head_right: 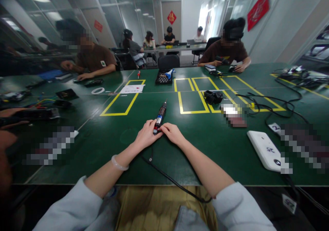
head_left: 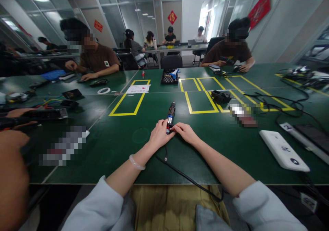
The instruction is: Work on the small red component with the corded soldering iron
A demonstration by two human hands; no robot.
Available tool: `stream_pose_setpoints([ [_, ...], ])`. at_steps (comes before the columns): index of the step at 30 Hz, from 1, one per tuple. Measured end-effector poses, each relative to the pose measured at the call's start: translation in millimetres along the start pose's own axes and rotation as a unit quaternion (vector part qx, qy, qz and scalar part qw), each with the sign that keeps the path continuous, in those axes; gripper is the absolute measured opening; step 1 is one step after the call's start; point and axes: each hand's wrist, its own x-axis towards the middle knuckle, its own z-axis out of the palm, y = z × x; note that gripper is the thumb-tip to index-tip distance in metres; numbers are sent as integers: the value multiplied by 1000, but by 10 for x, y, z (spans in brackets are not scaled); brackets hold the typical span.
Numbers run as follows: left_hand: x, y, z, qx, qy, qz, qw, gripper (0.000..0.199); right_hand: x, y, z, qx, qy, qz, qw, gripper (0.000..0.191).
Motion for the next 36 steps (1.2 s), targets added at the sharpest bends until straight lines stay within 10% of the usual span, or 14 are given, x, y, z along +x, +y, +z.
stream_pose_setpoints([
  [18,153,-148,-107,62,-37,6,997,47,7,88,-80,62,8,19,998,39],
  [36,-183,-2611,-969,212,-18,-182,960,53,5,104,-63,32,-17,23,999,34],
])
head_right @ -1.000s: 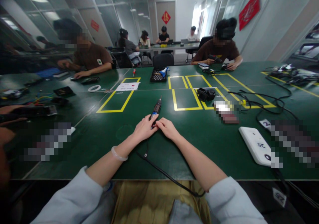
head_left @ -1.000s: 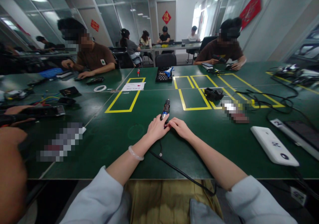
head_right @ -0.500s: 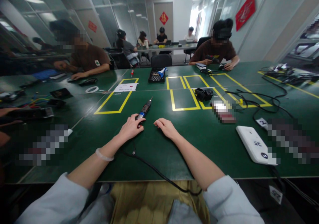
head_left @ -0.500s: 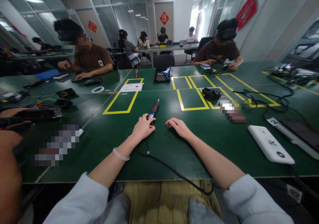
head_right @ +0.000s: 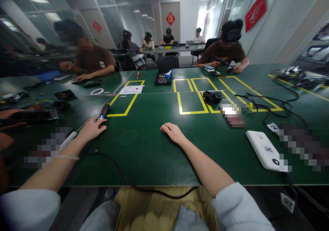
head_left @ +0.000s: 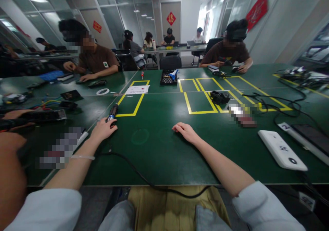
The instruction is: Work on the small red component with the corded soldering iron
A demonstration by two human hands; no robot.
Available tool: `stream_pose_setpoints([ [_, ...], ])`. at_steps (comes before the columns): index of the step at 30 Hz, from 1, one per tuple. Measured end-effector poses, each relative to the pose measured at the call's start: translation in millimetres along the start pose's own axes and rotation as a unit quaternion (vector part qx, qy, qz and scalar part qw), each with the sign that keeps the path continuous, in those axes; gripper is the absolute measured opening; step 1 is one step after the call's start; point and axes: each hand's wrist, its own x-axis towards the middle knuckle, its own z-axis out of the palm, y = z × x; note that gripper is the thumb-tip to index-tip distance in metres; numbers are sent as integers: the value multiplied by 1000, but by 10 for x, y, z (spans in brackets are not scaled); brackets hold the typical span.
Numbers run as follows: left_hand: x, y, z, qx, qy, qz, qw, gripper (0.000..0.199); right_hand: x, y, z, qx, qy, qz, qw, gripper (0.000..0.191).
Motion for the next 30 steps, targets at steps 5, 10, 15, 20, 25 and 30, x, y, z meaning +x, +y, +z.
stream_pose_setpoints([
  [5,-19,-178,-124,45,-33,-30,998,52,-2,1,0,-3,-2,-3,1000,34],
  [10,-161,-64,-205,69,34,-64,995,51,-7,12,7,-6,-1,-9,1000,33],
  [15,-210,232,-324,51,115,-66,990,27,0,9,12,-9,-1,-7,1000,32],
  [20,-213,1090,-410,-314,59,54,946,32,1,3,22,-3,-4,-10,1000,32],
  [25,-345,2112,-379,-535,-117,167,820,39,-7,-5,41,5,0,-7,1000,24],
  [30,-477,2535,-270,-578,-204,247,750,54,-9,-12,83,119,-4,-25,993,29],
])
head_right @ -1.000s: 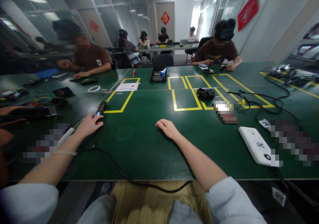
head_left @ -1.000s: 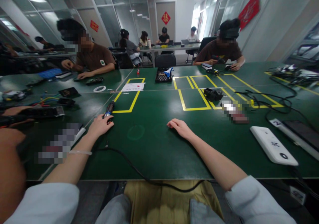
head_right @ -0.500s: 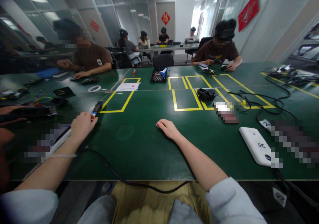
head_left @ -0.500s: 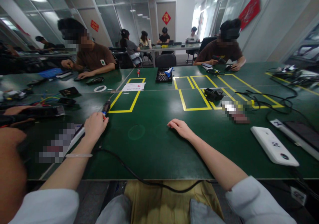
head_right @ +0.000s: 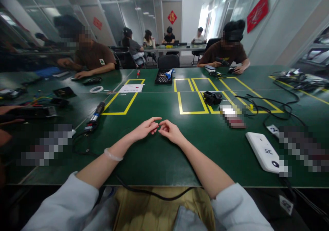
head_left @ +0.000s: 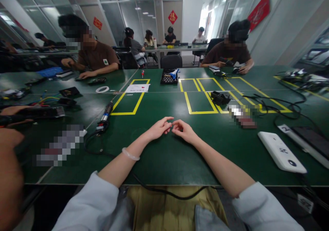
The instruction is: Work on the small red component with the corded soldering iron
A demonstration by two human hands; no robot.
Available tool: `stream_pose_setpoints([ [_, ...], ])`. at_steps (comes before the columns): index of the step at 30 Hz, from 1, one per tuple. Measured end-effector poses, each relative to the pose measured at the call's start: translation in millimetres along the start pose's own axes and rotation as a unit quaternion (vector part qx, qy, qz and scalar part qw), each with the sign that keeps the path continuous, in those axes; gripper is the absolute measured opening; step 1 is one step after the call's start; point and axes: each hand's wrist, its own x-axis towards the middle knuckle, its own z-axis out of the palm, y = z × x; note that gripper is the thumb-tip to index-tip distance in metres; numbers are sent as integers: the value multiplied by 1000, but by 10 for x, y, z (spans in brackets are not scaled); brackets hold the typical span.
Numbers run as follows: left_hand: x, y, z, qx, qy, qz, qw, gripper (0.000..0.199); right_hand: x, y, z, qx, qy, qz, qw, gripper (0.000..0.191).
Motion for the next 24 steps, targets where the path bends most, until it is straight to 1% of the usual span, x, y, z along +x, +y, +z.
stream_pose_setpoints([
  [3,-13,-97,68,-39,-34,3,999,62,-5,-13,24,18,-21,-5,1000,28],
  [5,-22,-168,81,-53,-34,-1,998,63,-9,-26,31,7,-31,-4,999,24],
  [7,-25,-227,81,-64,-19,-12,998,59,-10,-42,29,-5,-28,1,1000,21],
  [10,-29,-263,68,-66,15,-18,998,45,-4,-67,13,-39,-1,14,999,19],
  [12,-43,-250,61,-53,25,-7,998,36,0,-80,1,-70,12,17,997,17],
  [14,-62,-221,59,-36,26,10,999,32,3,-85,-7,-90,18,16,996,16],
  [18,-82,-200,60,-15,26,30,999,27,2,-81,-10,-102,13,11,995,15],
  [24,-54,-302,42,-27,14,15,999,29,1,-80,-6,-111,18,-13,994,18],
])
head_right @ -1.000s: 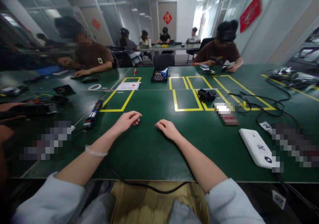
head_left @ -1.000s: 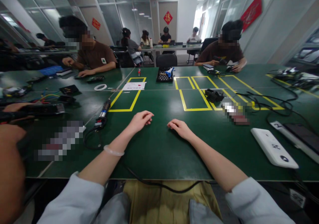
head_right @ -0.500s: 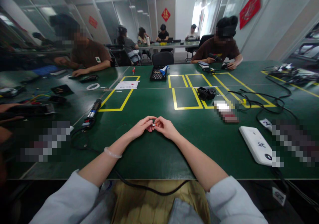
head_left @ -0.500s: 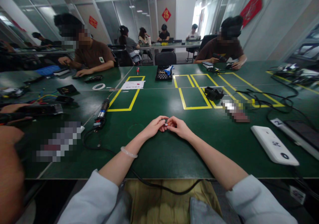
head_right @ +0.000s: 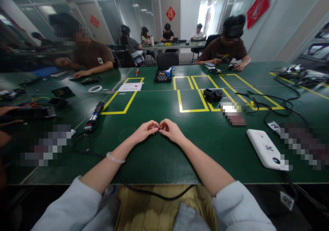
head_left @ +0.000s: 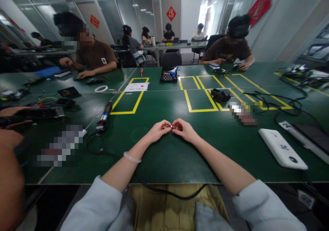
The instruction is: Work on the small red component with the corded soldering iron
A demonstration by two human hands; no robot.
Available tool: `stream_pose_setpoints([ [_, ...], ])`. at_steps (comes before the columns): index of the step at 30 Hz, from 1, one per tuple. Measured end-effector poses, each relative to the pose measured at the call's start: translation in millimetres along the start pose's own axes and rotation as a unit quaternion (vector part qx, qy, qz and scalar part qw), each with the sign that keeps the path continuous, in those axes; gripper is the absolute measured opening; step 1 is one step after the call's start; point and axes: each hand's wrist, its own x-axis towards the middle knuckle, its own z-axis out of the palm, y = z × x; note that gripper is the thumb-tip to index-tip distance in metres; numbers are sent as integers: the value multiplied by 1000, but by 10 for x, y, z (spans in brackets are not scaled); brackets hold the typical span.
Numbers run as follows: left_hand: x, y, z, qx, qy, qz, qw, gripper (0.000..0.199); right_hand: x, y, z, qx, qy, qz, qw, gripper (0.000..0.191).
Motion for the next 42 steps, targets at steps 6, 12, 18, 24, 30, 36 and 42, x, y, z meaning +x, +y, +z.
stream_pose_setpoints([
  [6,-14,23,10,11,12,9,1000,32,7,30,-9,12,7,33,999,18],
  [12,-64,124,68,111,37,46,992,29,22,84,-3,79,-16,87,993,24],
  [18,-73,151,68,146,57,63,986,23,23,106,9,96,9,71,993,24],
  [24,-67,118,42,143,66,60,986,24,4,70,7,65,-3,27,997,28],
  [30,-75,138,54,138,58,58,987,26,-1,28,-14,32,-4,22,999,19],
  [36,-74,132,57,141,60,59,986,25,5,48,-7,29,7,24,999,18],
  [42,-76,138,-22,214,138,56,965,28,14,50,-22,50,24,47,997,21],
])
